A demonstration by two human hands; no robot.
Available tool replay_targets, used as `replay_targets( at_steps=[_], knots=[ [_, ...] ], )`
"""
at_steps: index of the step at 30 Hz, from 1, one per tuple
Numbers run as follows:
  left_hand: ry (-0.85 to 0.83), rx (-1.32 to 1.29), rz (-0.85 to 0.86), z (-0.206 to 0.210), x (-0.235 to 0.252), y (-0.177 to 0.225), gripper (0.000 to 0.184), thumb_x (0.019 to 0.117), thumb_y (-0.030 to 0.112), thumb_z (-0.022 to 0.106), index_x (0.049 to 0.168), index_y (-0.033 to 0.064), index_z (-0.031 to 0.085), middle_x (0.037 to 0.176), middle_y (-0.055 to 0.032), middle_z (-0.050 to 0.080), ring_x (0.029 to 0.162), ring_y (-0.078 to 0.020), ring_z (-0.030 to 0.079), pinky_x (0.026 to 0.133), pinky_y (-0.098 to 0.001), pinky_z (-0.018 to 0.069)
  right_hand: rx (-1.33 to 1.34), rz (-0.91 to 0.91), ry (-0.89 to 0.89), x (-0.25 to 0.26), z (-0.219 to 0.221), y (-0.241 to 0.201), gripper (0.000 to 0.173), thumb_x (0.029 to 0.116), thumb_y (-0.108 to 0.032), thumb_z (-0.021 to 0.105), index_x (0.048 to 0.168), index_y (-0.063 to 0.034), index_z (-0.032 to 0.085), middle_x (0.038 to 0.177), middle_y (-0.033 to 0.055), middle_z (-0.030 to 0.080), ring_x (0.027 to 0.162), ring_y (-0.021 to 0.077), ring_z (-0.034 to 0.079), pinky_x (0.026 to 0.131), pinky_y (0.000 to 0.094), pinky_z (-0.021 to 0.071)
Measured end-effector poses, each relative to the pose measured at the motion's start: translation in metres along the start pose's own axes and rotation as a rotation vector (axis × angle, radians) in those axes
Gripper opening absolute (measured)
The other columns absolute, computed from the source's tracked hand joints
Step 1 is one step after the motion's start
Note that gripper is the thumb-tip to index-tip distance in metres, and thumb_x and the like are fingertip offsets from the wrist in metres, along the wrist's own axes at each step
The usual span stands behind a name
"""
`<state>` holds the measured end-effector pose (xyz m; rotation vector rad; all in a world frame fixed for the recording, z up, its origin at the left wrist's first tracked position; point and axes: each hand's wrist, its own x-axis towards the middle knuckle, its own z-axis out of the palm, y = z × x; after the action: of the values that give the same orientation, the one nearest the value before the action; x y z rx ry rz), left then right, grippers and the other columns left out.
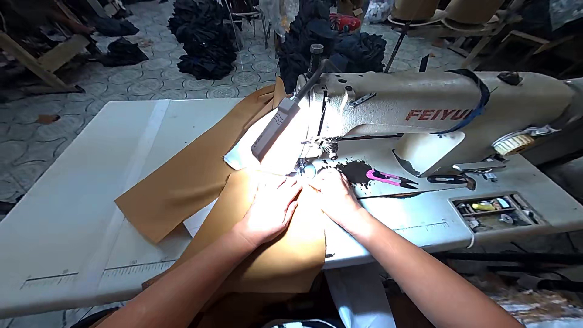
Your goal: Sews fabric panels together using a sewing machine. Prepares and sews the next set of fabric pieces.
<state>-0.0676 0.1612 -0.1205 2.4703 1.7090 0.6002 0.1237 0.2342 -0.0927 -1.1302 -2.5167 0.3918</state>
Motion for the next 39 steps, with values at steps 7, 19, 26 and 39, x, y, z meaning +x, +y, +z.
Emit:
replay_targets(
  at_steps=[7, 19, 26, 39],
  knots=[
    [-0.011, 0.012, 0.02, -0.004, 0.012, -0.011, 0.047, 0.1066, 0.028, 0.037, 0.143, 0.0112, 0.06, 0.151, -0.0079, 0.056, 0.143, -0.0314, 0.048, 0.111, -0.0626, 0.0362, 0.008, 0.079, 0.065, 0.013, 0.008, 0.003, 0.025, 0.1001, -0.023, 0.062, 0.113, -0.0087, 0.078, 0.125, 0.0188, 0.069, 0.127, 0.0369, 0.059, 0.107, 0.0534, 0.0455],
    [-0.003, -0.005, 0.041, -0.004, 0.02, -0.017, 0.047, 0.1059, 0.028, 0.036, 0.142, 0.0109, 0.061, 0.148, -0.0083, 0.058, 0.14, -0.0296, 0.051, 0.109, -0.0623, 0.0364, 0.017, 0.052, 0.122, 0.017, 0.014, 0.01, 0.025, 0.0979, -0.023, 0.064, 0.112, -0.011, 0.079, 0.112, 0.0174, 0.071, 0.114, 0.0354, 0.064, 0.099, 0.0526, 0.0488],
    [-0.024, -0.016, 0.048, -0.005, 0.022, -0.02, 0.047, 0.1058, 0.027, 0.035, 0.142, 0.0109, 0.06, 0.15, -0.0078, 0.056, 0.142, -0.0295, 0.048, 0.109, -0.0629, 0.035, 0.001, 0.035, 0.147, 0.018, 0.016, 0.011, 0.025, 0.0983, -0.023, 0.062, 0.11, -0.0096, 0.08, 0.11, 0.0178, 0.072, 0.112, 0.0363, 0.065, 0.095, 0.0535, 0.05],
    [-0.047, 0.012, 0.149, -0.022, 0.003, 0.007, 0.032, 0.1003, 0.005, 0.047, 0.12, 0.0035, 0.073, 0.141, -0.0135, 0.063, 0.132, -0.031, 0.059, 0.107, -0.0538, 0.0466, 0.005, 0.126, 0.06, 0.022, 0.011, 0.006, 0.031, 0.0991, -0.033, 0.063, 0.109, -0.009, 0.079, 0.117, 0.0159, 0.071, 0.117, 0.0345, 0.062, 0.1, 0.0527, 0.0471]
  ],
)
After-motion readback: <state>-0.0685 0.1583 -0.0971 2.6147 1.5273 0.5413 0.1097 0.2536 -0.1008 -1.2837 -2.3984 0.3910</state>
